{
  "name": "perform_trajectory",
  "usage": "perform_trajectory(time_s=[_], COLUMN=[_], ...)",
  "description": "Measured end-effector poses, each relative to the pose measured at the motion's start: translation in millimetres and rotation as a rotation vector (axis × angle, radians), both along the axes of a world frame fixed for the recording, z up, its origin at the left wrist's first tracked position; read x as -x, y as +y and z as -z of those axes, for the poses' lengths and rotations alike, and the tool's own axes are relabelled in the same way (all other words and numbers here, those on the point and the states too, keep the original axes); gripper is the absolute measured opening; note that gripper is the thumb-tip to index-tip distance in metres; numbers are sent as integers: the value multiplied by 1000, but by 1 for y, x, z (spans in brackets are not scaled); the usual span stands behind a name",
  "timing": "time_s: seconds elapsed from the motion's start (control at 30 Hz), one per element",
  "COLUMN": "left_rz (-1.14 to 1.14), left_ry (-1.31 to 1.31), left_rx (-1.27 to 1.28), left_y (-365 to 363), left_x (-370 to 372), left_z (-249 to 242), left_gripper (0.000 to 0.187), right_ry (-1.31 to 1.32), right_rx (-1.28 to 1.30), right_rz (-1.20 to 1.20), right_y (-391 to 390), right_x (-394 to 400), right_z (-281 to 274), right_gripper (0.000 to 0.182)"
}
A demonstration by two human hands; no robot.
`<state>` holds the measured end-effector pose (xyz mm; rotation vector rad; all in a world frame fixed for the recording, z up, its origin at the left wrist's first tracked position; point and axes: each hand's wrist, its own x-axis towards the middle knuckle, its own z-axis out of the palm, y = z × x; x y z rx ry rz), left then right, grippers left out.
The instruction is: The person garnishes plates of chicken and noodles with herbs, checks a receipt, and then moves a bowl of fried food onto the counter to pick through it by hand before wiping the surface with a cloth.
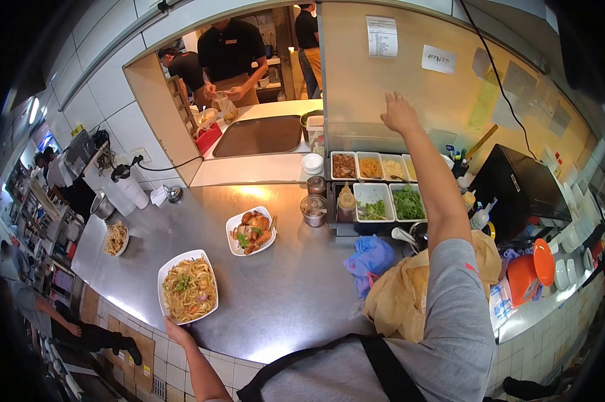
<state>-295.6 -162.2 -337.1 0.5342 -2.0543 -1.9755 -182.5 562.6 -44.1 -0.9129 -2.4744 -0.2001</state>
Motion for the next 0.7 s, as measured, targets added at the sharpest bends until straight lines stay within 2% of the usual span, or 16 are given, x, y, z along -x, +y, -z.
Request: perform_trajectory(time_s=[0.07,0.1,0.17,0.2,0.3,0.37,0.47,0.57,0.7], left_rz=[-35,-96,-98,-96,-132,-131,-115,-86,-116], left_ry=[-19,188,179,167,120,145,203,183,152], left_rx=[167,272,226,180,162,174,204,217,162], left_y=[-1,-23,-24,-22,6,0,-24,-22,-18], left_x=[-2,20,20,18,-4,1,18,15,14], left_z=[4,46,50,47,5,15,47,42,38], left_gripper=[54,56,57,57,57,57,57,56,56], right_ry=[76,79,194,197,266,289,246,165,195], right_rx=[-41,-40,-209,-209,-327,-376,-379,-270,-290], right_rz=[34,30,16,15,10,24,29,51,60], right_y=[7,13,23,25,27,31,39,45,50], right_x=[16,25,42,48,62,69,76,80,83], right_z=[-18,-24,-33,-38,-50,-54,-56,-54,-45], right_gripper=[59,59,60,60,60,51,51,60,60])
